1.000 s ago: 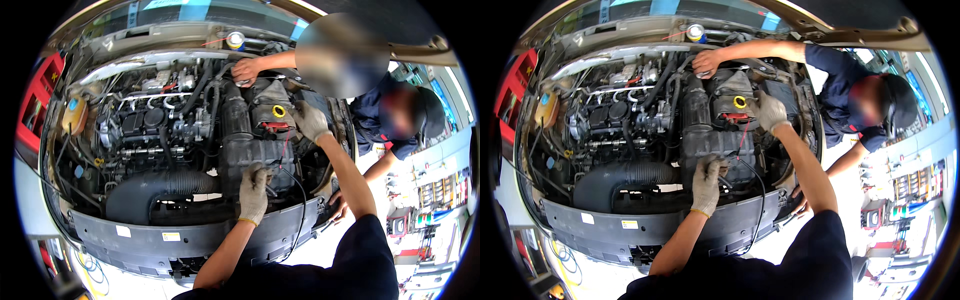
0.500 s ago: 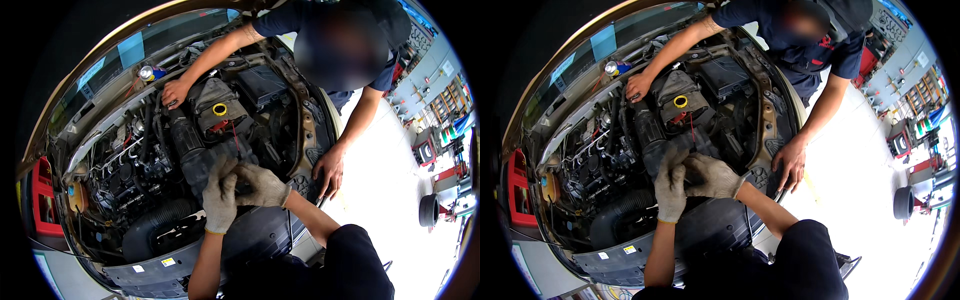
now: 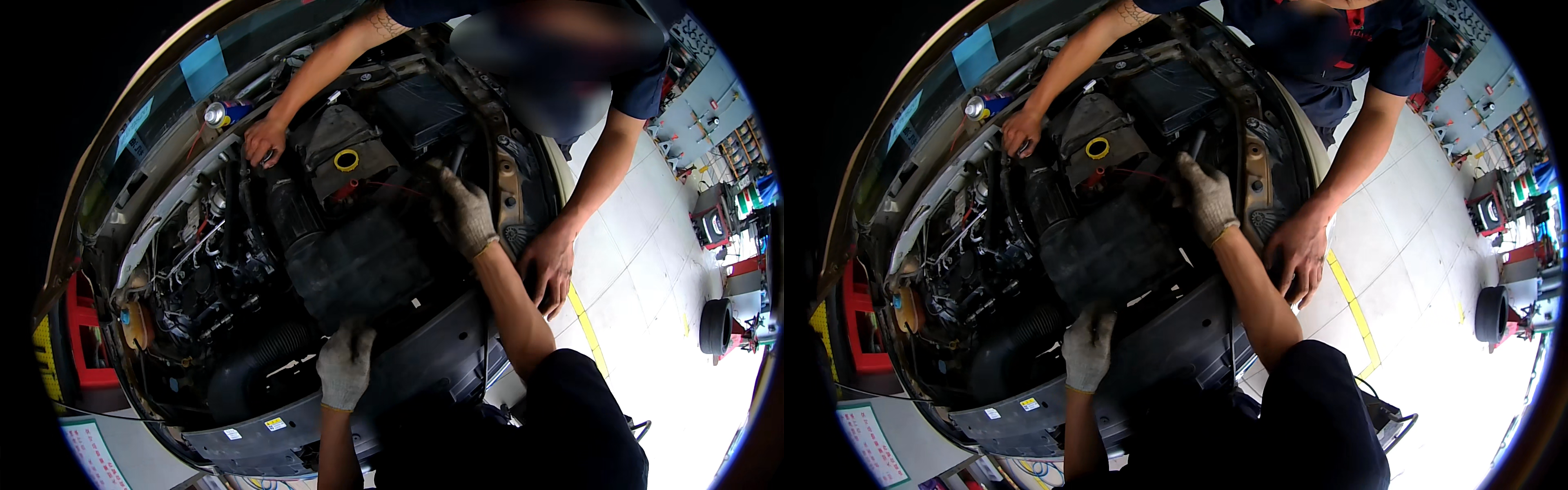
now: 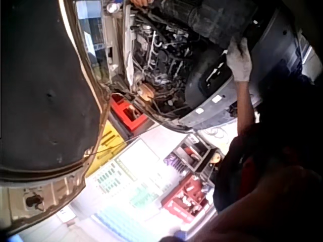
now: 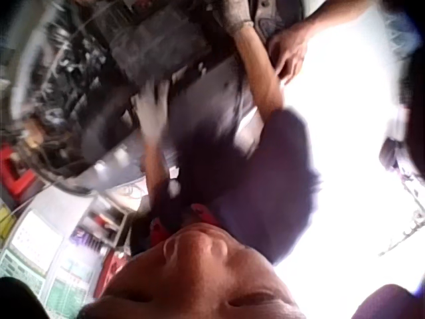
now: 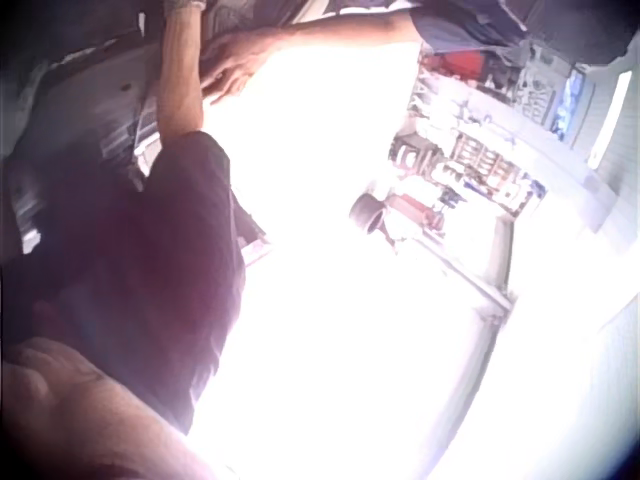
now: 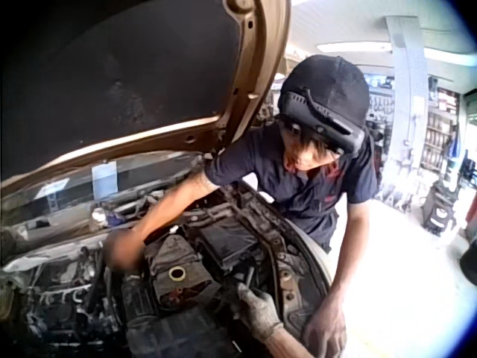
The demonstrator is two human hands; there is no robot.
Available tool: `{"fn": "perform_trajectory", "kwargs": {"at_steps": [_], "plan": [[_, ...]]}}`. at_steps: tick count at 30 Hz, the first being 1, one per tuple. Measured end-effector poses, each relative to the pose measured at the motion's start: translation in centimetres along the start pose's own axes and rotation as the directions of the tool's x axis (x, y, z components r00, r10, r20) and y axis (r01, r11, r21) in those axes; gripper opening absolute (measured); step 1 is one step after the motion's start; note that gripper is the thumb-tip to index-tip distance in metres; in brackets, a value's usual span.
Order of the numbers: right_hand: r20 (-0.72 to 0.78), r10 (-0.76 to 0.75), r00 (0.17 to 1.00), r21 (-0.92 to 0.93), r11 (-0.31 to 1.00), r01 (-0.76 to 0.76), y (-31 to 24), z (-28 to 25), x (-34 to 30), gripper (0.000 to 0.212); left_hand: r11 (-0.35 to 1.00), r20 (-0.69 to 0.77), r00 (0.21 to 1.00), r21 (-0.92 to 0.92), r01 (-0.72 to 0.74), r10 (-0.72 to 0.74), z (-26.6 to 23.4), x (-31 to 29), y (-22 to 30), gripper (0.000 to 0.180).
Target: The person connects jumper cables to a portable battery charger and attaches them to the car battery. He then uses a wrench to tighten bolts on the engine block while another person assists nearby.
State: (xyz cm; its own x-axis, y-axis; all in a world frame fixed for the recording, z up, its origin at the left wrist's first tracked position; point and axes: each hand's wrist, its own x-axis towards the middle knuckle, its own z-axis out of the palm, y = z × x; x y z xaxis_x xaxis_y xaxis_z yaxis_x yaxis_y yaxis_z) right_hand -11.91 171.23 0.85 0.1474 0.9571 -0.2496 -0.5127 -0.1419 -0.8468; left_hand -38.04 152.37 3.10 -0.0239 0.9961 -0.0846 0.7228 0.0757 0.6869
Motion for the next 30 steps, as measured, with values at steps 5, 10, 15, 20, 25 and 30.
{"fn": "perform_trajectory", "kwargs": {"at_steps": [5, 10, 15, 20, 25, 30], "plan": [[0.031, 0.189, 0.982, -0.011, 0.982, -0.188, -1.6, -0.4, 2.9, 0.034, 0.967, 0.033, 0.979, 0.15, -0.206, 0.203, 1.7, 0.3, -1.0, 0.033], [0.038, 0.288, 0.957, 0.246, 0.925, -0.288, -0.5, -1.5, 3.2, 0.025, 0.981, 0.064, 0.983, 0.08, -0.18, 0.175, 1.5, 0.3, -0.6, 0.034], [0.016, 0.355, 0.935, 0.258, 0.902, -0.347, -1.0, 0.4, 3.4, 0.024, 0.965, -0.11, 0.963, -0.069, -0.254, 0.246, 2.4, -0.1, 0.7, 0.03], [0.098, 0.258, 0.961, 0.367, 0.888, -0.276, -3.7, 3.0, 4.0, 0.025, 0.68, 0.627, 0.773, -0.609, 0.409, 0.097, 9.0, -3.1, 5.8, 0.059], [0.238, -0.335, 0.912, 0.043, 0.942, 0.334, -1.6, 4.3, 5.7, 0.025, 0.728, 0.682, 0.708, -0.578, 0.368, 0.182, 14.6, -6.5, 7.7, 0.065], [0.332, 0.284, 0.9, 0.451, 0.79, -0.416, -4.8, 7.0, 4.7, 0.023, 0.942, 0.698, 0.711, -0.29, 0.167, 0.089, 13.1, -6.9, 7.6, 0.042]]}}
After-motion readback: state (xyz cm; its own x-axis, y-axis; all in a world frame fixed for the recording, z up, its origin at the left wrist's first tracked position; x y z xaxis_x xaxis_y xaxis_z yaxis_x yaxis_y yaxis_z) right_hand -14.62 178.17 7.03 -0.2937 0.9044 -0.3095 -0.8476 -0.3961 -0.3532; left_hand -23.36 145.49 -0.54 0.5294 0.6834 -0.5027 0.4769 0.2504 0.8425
